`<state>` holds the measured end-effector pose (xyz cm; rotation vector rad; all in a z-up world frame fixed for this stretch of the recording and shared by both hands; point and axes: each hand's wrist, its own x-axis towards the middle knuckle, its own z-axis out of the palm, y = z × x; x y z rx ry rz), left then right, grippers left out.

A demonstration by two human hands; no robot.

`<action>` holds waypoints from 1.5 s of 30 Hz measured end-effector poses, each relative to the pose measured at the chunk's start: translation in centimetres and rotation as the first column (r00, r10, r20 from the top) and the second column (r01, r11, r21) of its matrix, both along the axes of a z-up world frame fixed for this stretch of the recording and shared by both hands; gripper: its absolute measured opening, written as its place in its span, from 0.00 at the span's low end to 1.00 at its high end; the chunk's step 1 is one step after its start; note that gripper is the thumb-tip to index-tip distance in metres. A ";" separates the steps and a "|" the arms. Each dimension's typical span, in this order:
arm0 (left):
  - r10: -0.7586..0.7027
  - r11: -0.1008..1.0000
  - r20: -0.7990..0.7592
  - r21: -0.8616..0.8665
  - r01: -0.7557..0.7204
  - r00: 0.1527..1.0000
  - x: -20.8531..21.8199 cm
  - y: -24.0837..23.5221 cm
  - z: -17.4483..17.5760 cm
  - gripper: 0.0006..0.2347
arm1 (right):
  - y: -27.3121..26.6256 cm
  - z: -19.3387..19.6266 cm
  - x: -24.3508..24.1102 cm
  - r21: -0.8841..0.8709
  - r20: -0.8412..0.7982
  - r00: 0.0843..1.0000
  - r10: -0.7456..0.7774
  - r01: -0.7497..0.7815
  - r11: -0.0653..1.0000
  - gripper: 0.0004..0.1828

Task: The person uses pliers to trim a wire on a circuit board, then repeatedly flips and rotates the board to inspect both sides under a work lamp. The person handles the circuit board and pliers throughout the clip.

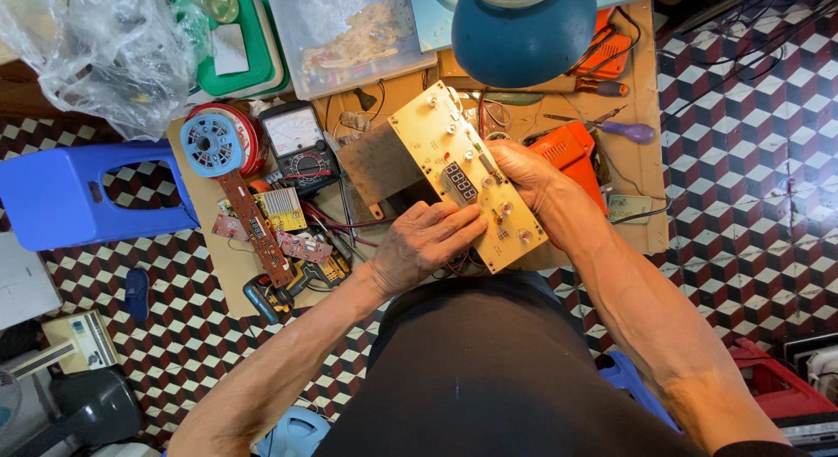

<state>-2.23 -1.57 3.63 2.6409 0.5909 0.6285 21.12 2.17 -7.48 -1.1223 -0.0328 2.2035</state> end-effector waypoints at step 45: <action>0.852 0.349 0.073 -0.816 -0.460 0.518 -2.3 1.2 5.2 0.11 | 0.0 8.8 -2.8 0.127 0.113 0.988 0.107 -0.121 0.984 0.11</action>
